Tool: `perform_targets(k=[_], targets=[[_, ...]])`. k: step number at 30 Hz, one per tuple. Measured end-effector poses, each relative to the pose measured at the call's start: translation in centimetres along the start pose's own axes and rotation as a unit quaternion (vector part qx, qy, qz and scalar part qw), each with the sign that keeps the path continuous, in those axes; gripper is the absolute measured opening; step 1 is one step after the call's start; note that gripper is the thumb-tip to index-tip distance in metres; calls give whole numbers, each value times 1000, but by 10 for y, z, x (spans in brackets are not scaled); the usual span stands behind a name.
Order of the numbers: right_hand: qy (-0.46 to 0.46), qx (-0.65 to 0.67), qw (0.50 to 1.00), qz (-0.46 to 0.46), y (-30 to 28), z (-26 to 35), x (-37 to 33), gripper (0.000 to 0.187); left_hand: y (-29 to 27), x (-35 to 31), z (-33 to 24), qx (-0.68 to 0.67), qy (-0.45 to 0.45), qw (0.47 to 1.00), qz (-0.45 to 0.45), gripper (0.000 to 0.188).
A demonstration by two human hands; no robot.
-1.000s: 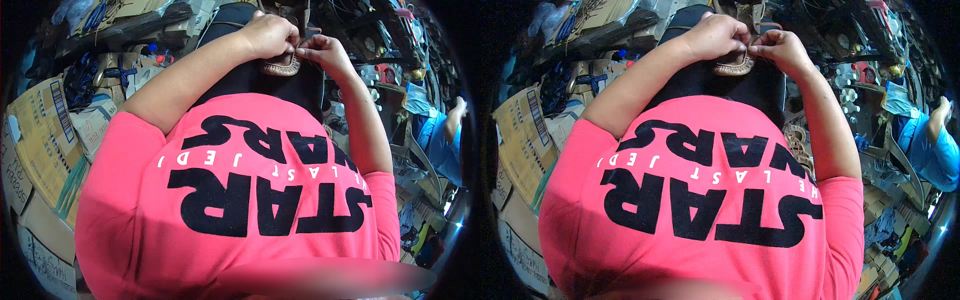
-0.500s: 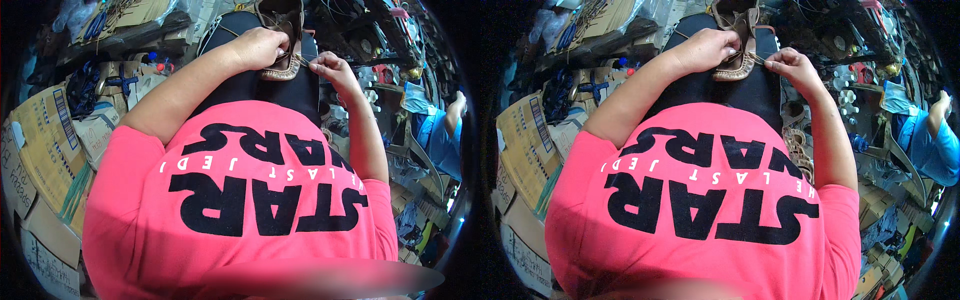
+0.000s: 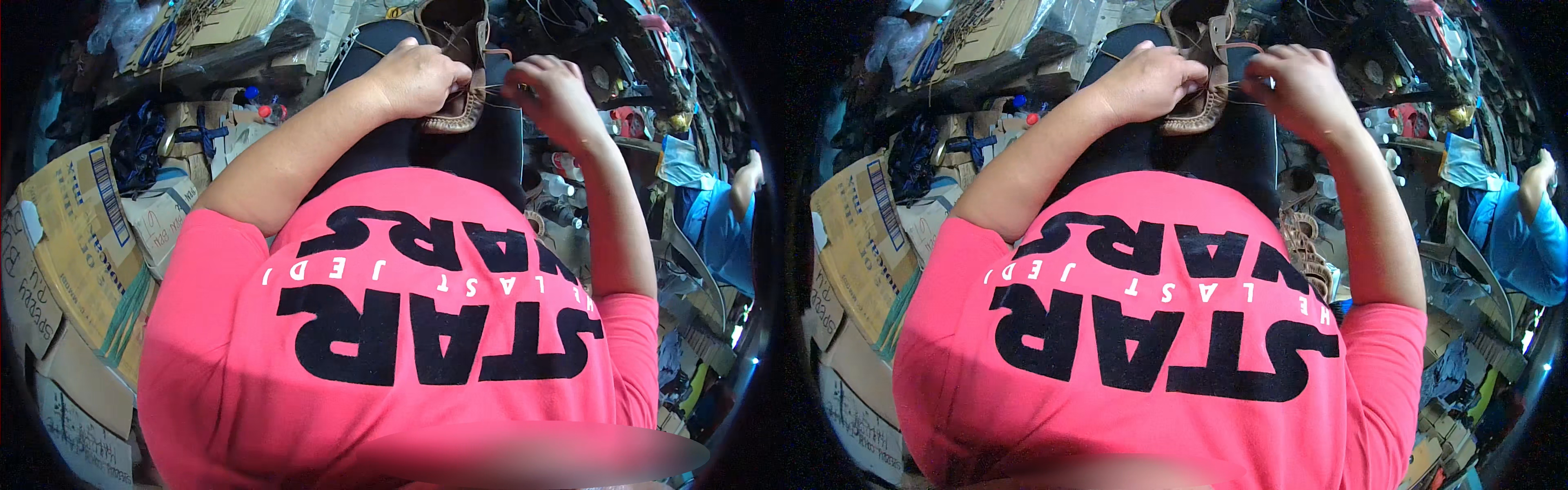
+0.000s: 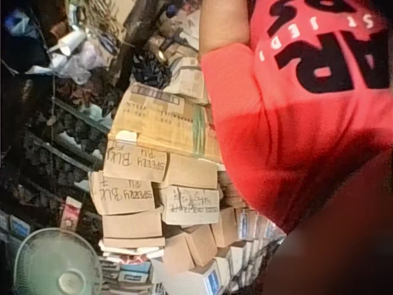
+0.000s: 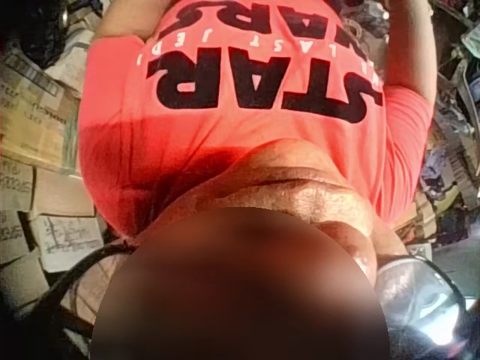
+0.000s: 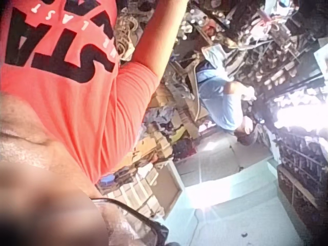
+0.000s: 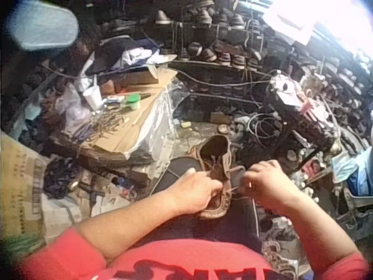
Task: Sewing the upper part of a leather shoe by hand using a needle and thread.
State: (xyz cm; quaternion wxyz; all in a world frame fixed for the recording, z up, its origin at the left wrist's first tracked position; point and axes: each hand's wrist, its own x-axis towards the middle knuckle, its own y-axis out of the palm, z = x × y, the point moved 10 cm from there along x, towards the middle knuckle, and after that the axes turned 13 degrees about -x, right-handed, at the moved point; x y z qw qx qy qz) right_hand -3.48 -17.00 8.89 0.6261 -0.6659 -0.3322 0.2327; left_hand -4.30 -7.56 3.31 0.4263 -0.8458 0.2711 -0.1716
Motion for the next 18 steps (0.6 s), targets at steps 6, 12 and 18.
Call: perform_targets(k=[6, 12, 18], targets=[[-40, -59, 991, 115, 27, 26, 8, 9, -12, -8, -17, 62, 77, 994, -37, 12], [46, 28, 993, 102, 47, -40, -36, 2, -53, -68, 19, 124, 50, 988, -74, 17], [281, 536, 792, -78, 25, -96, -43, 26, -117, -68, -2, -334, 50, 922, -191, 7]])
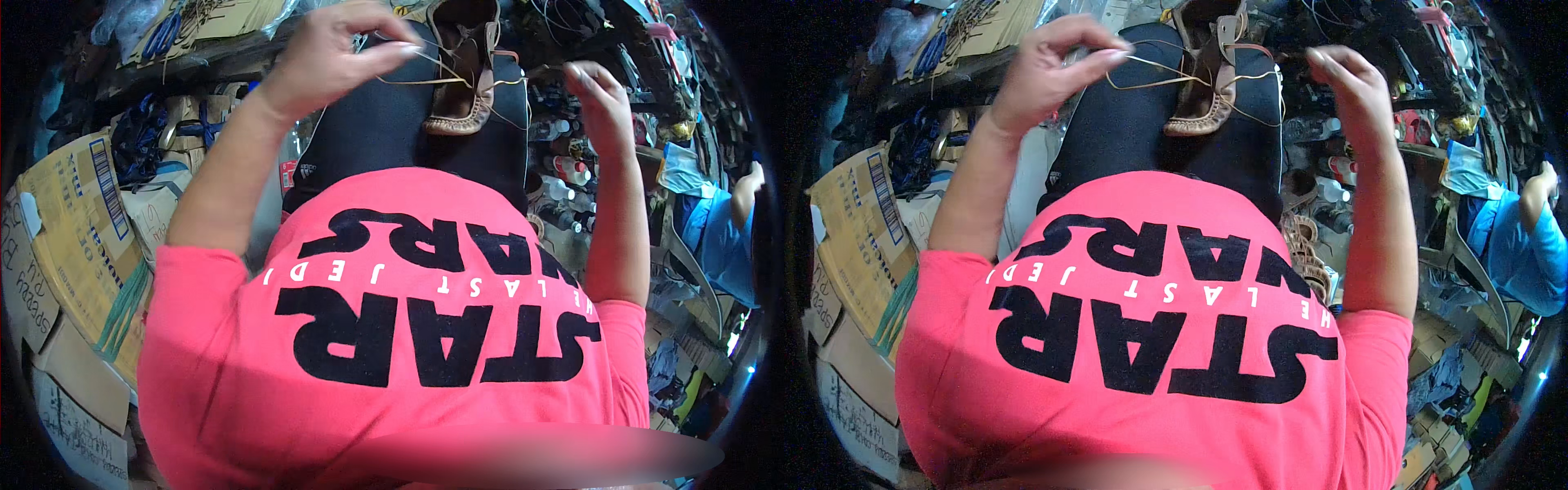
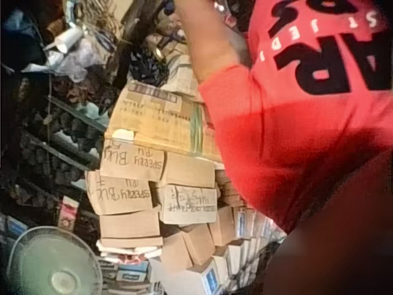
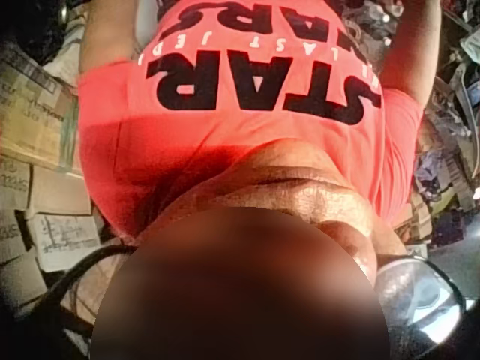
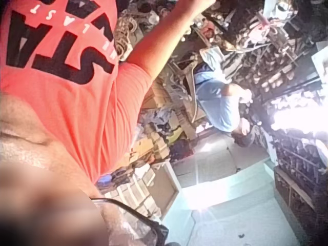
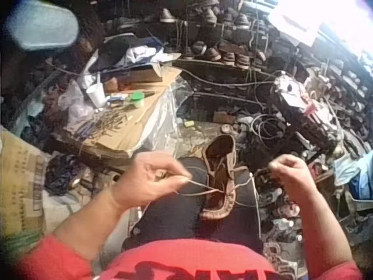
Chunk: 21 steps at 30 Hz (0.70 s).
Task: Sewing the upper part of a leather shoe by hand using a needle and thread.
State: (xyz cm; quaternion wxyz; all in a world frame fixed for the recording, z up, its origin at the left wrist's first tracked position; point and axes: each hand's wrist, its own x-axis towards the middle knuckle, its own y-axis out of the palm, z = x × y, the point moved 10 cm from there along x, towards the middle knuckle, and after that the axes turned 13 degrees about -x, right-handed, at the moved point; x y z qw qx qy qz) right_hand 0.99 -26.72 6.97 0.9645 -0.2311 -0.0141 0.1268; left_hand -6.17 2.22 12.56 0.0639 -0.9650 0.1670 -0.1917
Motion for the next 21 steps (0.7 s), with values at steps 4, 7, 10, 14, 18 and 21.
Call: perform_targets(k=[4, 7, 10, 14, 18, 21], targets=[[-51, 274, 949, 145, 97, 68, 1, 20, 81, 10, -2, -316, 4, 941, 125, 12], [-35, 140, 939, 312, 125, 67, -23, 16, 109, -24, 32, -345, -207, 888, 223, 21], [-2, -156, 952, 262, 89, 21, -33, 12, 30, -36, 36, 93, -1, 990, 111, 15], [3, -410, 902, 136, -36, -65, -42, 19, -100, -88, 68, 346, -126, 929, -34, 14], [192, -595, 777, 70, -165, -140, -82, 18, -188, -160, 97, 471, -266, 835, -100, 14], [138, -642, 748, 94, -149, -138, -84, 17, -145, -136, 92, 525, -229, 817, -66, 21]])
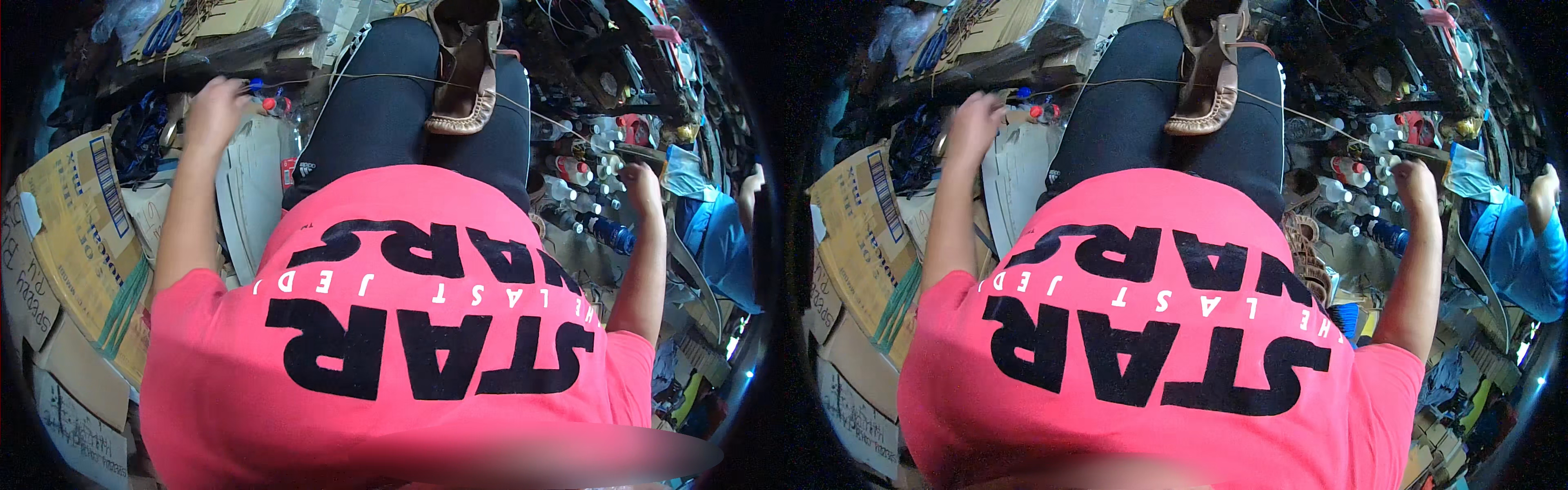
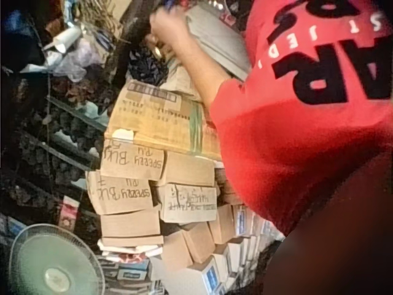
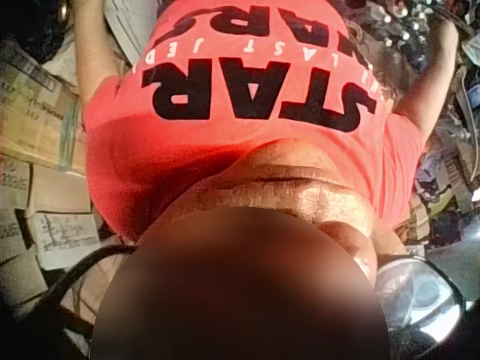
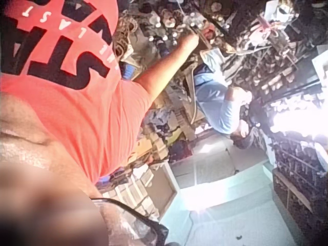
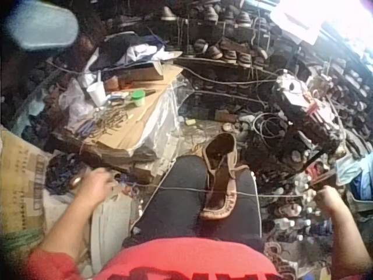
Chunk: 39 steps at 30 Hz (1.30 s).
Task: Sewing the upper part of a leather shoe by hand using a needle and thread.
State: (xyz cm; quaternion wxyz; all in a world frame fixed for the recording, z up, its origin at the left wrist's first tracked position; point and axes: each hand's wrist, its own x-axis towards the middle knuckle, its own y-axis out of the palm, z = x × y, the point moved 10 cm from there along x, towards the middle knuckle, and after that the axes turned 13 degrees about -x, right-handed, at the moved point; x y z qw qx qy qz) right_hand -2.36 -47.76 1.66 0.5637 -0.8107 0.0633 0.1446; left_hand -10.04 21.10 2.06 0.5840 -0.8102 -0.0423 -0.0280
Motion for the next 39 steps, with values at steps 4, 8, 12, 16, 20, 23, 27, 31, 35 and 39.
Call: perform_targets(k=[4, 8, 12, 16, 20, 23, 27, 31, 35, 39], targets=[[-125, 378, 916, -46, -74, 143, 7, 19, 20, 42, -169, -268, 186, 942, 79, 33], [-268, 400, 869, -113, -144, 243, 5, 13, 66, 81, -255, -353, 272, 888, 115, 60], [-285, 382, 873, -103, -144, 256, 14, 12, 79, 98, -282, -360, 278, 869, 193, 59], [-295, 326, 892, -104, -144, 259, 17, 10, 110, 96, -286, -346, 238, 845, 331, 47], [-312, 276, 898, -139, -150, 262, 17, 10, 114, 92, -287, -386, 222, 820, 358, 36], [-342, 265, 888, -157, -152, 266, 14, 11, 112, 92, -286, -406, 237, 821, 324, 30], [-316, 367, 867, -122, -134, 263, 17, 12, 119, 91, -279, -500, 194, 776, 332, 26], [-288, 432, 843, -136, -120, 260, 15, 12, 126, 90, -279, -533, 163, 753, 349, 25], [-281, 391, 860, -171, -130, 262, -3, 13, 126, 89, -279, -531, 169, 744, 369, 26], [-274, 367, 866, -198, -129, 262, -18, 19, 110, 81, -291, -417, 284, 777, 376, 28]])
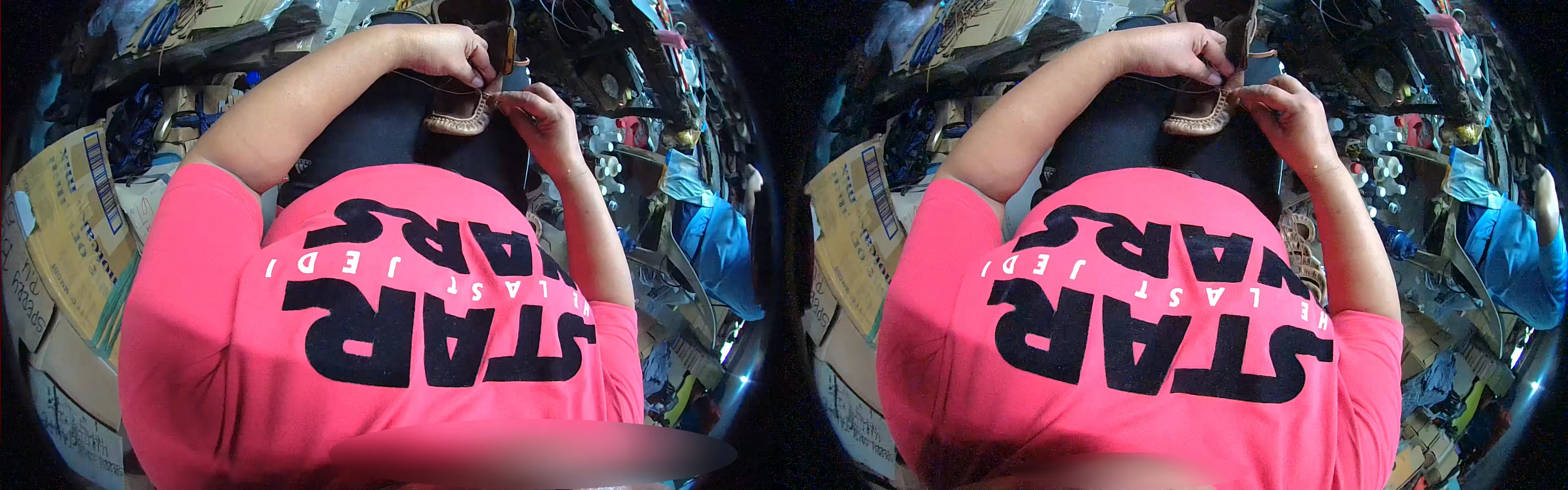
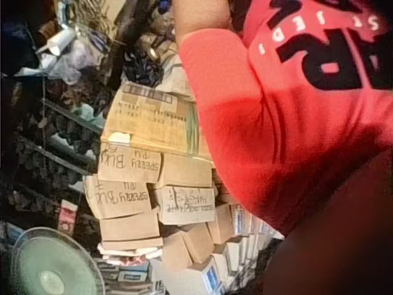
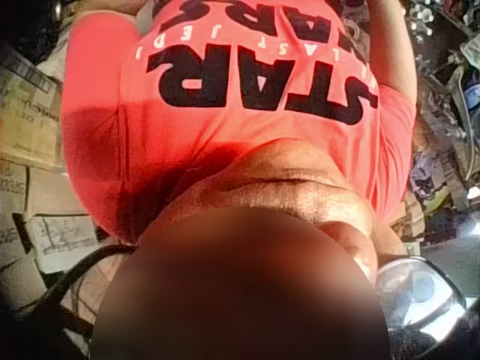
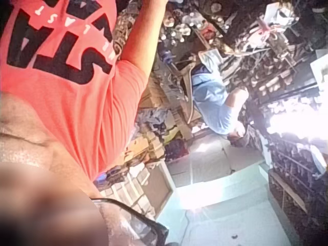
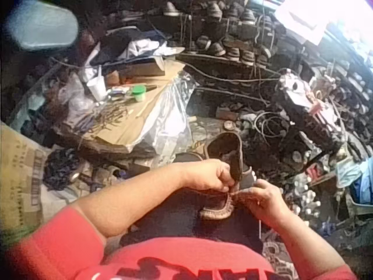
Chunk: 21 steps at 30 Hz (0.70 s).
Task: Sewing the upper part of a leather shoe by hand using a needle and thread.
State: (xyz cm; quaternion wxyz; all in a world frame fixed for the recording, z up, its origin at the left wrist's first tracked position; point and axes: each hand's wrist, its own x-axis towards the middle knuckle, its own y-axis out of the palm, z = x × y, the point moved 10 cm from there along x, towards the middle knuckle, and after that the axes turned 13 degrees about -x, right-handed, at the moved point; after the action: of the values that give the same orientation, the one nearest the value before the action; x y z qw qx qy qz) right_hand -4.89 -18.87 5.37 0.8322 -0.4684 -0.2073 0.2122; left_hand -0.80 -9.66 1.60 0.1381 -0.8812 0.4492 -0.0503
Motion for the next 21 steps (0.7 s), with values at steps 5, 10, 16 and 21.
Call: perform_targets(k=[5, 10, 16, 21], targets=[[-27, -66, 997, 5, -6, 18, 0, 25, 6, -2, -4, 40, -11, 999, 33, 27], [-83, -285, 953, 63, -5, 49, 8, 25, 11, 0, -4, 71, -15, 996, 53, 26], [-143, -408, 897, 92, 12, 79, 27, 11, 6, 1, -4, 149, 42, 988, 26, 30], [-120, -364, 922, 52, 12, 64, 28, 14, -6, 10, 5, 94, 13, 995, -32, 26]])
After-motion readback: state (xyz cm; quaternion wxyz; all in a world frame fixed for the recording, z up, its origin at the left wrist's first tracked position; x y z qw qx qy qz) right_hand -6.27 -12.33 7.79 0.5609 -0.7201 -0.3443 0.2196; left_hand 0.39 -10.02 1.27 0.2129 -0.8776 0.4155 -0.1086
